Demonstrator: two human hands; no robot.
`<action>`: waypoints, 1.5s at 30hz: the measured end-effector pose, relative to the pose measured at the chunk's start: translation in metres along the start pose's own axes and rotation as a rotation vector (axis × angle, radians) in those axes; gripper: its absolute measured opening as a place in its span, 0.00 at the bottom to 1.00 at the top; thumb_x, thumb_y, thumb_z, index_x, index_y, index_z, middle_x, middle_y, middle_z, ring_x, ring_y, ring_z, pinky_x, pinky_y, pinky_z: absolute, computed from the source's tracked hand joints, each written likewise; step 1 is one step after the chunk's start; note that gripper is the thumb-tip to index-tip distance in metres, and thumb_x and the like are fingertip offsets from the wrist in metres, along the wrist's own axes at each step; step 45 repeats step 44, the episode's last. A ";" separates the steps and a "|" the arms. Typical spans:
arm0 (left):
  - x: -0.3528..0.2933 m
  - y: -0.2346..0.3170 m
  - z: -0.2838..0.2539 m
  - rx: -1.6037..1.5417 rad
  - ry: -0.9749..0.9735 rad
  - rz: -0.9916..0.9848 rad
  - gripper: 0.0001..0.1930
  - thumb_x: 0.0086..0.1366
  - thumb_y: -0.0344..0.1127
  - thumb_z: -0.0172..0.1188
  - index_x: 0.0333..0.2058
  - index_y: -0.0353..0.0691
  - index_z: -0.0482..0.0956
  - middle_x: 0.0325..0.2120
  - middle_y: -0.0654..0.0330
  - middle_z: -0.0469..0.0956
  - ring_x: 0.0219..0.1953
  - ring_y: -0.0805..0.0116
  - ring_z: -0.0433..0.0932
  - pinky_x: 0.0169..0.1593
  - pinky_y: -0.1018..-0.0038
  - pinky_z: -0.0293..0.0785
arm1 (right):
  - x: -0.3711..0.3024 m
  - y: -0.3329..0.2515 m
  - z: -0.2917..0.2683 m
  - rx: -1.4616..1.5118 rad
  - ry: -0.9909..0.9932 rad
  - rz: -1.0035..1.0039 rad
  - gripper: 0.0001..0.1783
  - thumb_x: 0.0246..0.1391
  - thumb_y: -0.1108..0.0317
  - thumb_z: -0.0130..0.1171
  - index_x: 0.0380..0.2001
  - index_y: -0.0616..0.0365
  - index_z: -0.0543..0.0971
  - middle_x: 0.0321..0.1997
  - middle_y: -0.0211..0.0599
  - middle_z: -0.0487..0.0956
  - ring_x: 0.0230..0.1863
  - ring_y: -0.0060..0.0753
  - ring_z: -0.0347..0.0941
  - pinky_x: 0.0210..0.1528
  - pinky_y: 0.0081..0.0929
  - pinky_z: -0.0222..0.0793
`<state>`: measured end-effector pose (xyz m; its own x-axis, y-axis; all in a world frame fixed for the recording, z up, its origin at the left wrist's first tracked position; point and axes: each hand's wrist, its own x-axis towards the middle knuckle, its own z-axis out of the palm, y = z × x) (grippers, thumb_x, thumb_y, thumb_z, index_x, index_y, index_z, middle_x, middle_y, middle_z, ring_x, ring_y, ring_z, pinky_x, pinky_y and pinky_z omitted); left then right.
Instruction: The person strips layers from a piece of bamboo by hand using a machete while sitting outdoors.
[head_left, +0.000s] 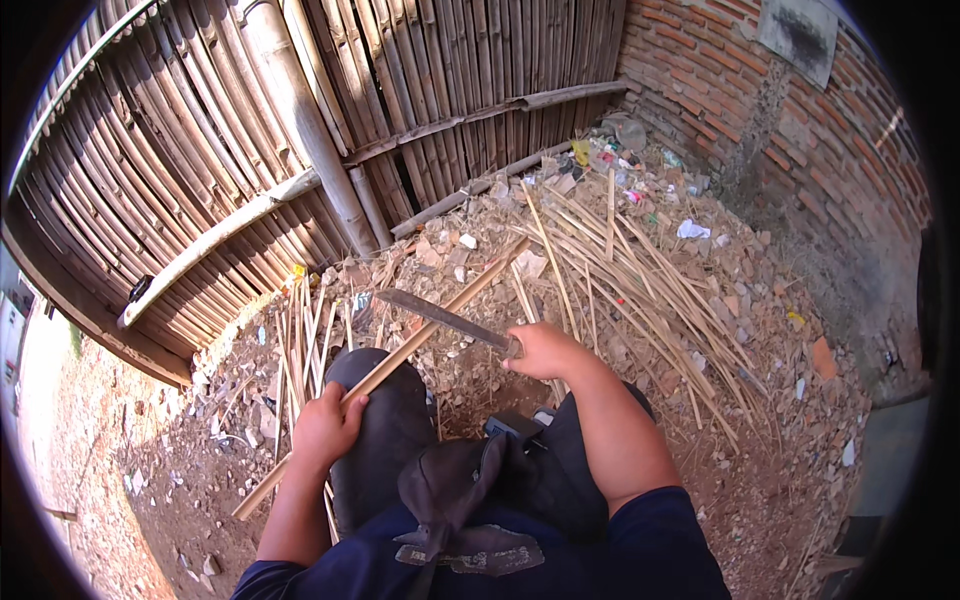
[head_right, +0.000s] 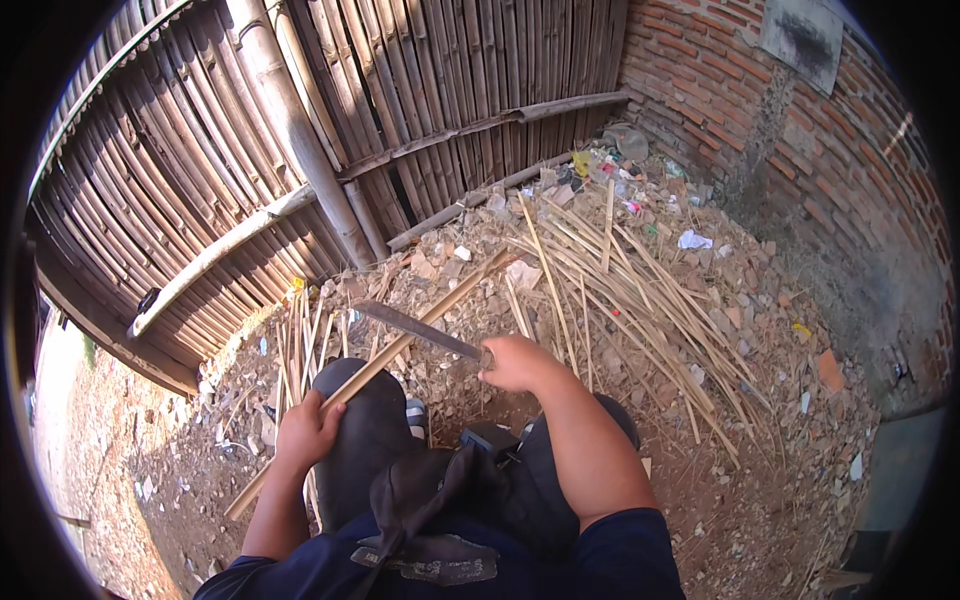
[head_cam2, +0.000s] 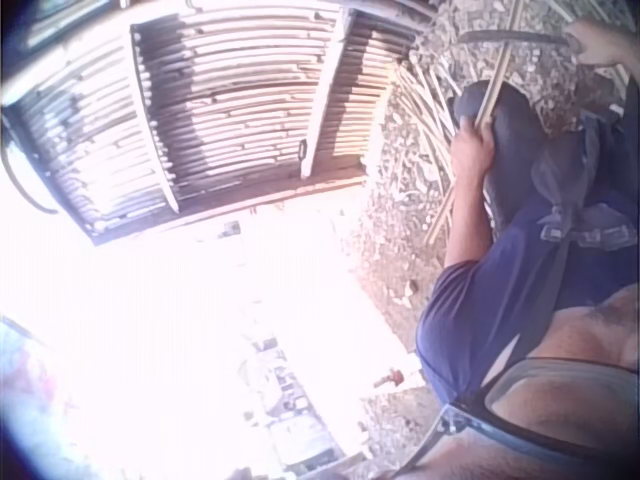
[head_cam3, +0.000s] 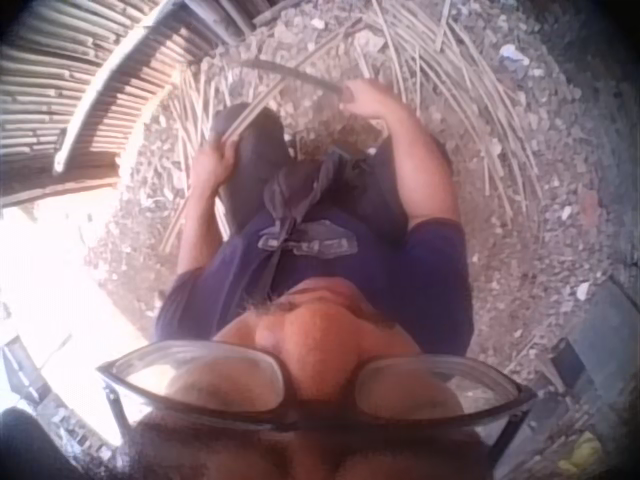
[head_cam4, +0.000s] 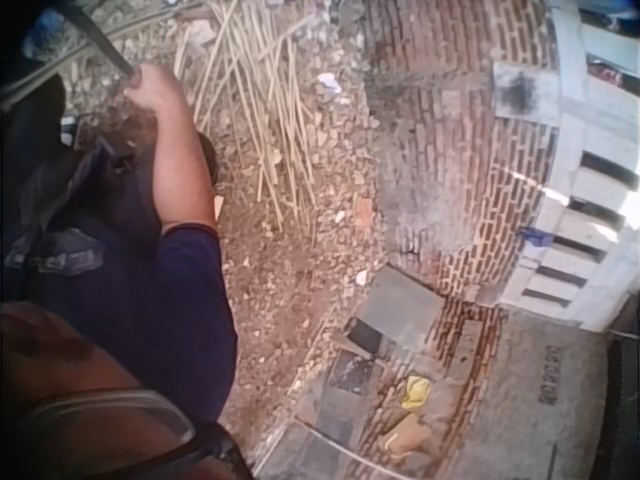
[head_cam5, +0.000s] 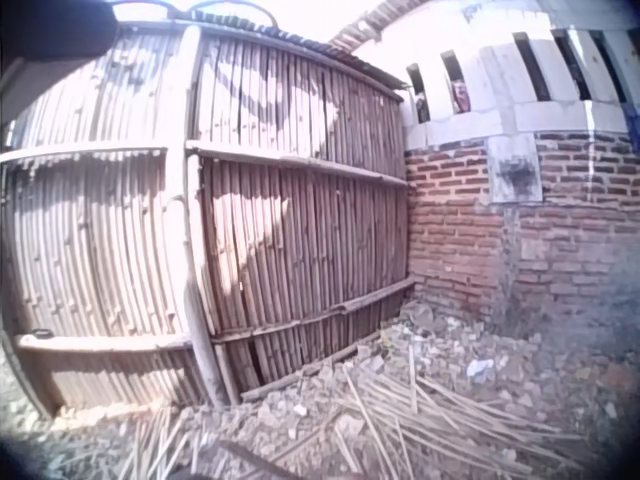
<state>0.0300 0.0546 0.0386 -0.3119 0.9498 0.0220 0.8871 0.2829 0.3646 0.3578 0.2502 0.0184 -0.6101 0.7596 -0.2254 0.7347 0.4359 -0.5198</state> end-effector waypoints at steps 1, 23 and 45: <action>0.000 -0.001 0.001 0.002 -0.002 0.000 0.20 0.68 0.53 0.61 0.35 0.38 0.74 0.24 0.42 0.81 0.31 0.38 0.82 0.37 0.48 0.76 | 0.000 0.000 0.000 0.000 0.001 -0.006 0.28 0.51 0.54 0.72 0.50 0.61 0.80 0.35 0.53 0.84 0.42 0.54 0.82 0.48 0.44 0.75; 0.001 -0.006 0.006 0.030 0.007 0.004 0.21 0.68 0.54 0.60 0.38 0.39 0.75 0.25 0.42 0.81 0.31 0.38 0.82 0.36 0.48 0.76 | -0.003 -0.004 -0.006 0.058 -0.042 0.020 0.32 0.51 0.53 0.72 0.55 0.62 0.79 0.38 0.56 0.84 0.45 0.55 0.82 0.51 0.43 0.75; 0.001 -0.007 0.008 0.012 0.013 -0.003 0.21 0.68 0.54 0.62 0.39 0.39 0.76 0.25 0.42 0.82 0.31 0.37 0.82 0.37 0.48 0.77 | -0.003 -0.006 -0.004 0.038 -0.015 0.054 0.28 0.50 0.52 0.70 0.51 0.55 0.82 0.45 0.56 0.83 0.51 0.57 0.80 0.55 0.45 0.74</action>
